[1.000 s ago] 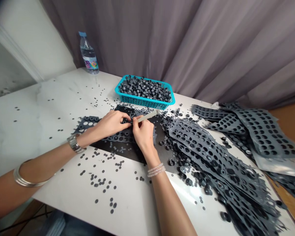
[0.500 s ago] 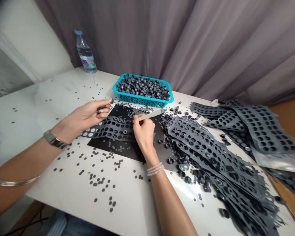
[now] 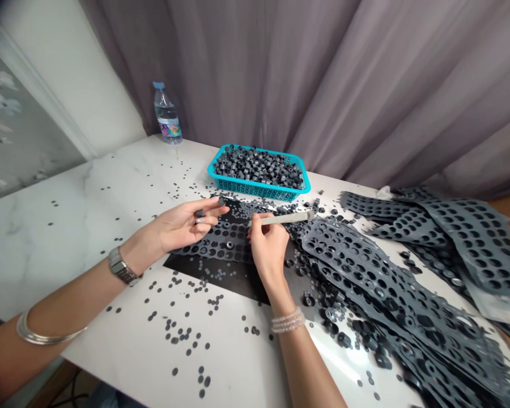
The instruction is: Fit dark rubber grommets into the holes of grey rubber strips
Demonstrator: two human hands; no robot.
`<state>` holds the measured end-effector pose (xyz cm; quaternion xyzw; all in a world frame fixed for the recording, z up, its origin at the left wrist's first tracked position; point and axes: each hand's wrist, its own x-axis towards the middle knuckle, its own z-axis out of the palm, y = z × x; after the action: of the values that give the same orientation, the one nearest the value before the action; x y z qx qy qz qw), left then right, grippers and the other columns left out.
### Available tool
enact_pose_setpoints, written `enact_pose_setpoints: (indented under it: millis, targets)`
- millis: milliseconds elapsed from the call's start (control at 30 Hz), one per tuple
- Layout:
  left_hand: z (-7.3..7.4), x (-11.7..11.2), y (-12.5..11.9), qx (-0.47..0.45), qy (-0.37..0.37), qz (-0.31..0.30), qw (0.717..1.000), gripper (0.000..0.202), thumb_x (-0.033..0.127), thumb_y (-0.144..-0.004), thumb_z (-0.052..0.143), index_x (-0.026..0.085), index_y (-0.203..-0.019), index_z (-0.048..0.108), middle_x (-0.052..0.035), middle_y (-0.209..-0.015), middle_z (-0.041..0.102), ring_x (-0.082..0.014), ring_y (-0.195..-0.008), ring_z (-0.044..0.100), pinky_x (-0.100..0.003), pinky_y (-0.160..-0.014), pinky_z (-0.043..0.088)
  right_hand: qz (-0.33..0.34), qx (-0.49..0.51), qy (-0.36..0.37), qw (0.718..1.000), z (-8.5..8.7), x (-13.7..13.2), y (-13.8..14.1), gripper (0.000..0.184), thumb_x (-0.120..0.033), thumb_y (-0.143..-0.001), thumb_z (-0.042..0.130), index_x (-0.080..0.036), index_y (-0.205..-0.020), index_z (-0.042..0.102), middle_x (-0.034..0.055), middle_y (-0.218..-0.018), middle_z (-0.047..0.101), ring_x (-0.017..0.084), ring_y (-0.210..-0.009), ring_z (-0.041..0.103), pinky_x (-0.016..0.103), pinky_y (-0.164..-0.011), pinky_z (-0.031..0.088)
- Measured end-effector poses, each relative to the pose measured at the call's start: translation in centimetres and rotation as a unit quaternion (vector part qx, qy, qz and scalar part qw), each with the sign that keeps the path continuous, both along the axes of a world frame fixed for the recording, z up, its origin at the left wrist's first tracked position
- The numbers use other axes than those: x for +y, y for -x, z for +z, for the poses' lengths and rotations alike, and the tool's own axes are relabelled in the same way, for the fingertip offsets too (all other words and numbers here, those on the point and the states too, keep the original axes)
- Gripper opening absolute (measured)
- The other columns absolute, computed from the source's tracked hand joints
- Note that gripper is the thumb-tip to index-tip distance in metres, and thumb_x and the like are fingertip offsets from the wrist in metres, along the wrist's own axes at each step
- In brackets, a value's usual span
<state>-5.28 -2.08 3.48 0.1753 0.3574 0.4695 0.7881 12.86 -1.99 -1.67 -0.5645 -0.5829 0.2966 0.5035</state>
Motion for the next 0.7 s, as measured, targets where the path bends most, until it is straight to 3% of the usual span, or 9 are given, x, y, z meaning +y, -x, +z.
enact_pose_setpoints:
  millis: [233,500,700]
  targets:
    - [0.38,-0.08,-0.18,0.012,0.001,-0.026,1.000,0.016,0.017,-0.087,0.055,0.012,-0.074,0.063,-0.0099,-0.083,0.070,-0.0008,-0.043,0.033,-0.012,-0.033,0.026,0.005,-0.009,0.011,1.000,0.03,0.00,0.13,0.031,-0.046,-0.086,0.054,-0.019,-0.073,0.061,0.0007,-0.054,0.063,0.018,-0.048,0.060,0.028,-0.054,0.046]
    - [-0.24,0.12,0.25,-0.038,-0.003,-0.031,0.999,0.019,0.012,-0.075,0.050,0.008,-0.083,0.067,-0.0150,-0.085,0.068,-0.0063,-0.051,0.040,-0.014,-0.033,0.024,0.012,-0.006,0.019,1.000,0.11,-0.03,0.30,0.031,-0.046,-0.085,0.055,-0.019,-0.072,0.061,0.0014,-0.054,0.063,0.018,-0.048,0.060,0.027,-0.052,0.046]
    - [-0.40,0.31,0.42,-0.011,-0.010,-0.003,1.000,0.024,0.023,-0.081,0.050,0.005,-0.085,0.067,-0.0116,-0.076,0.060,-0.0080,-0.055,0.043,-0.014,-0.033,0.024,0.021,0.002,0.017,1.000,0.07,0.10,0.48,0.030,-0.045,-0.085,0.055,-0.018,-0.075,0.063,0.0011,-0.054,0.062,0.018,-0.048,0.059,0.027,-0.050,0.047]
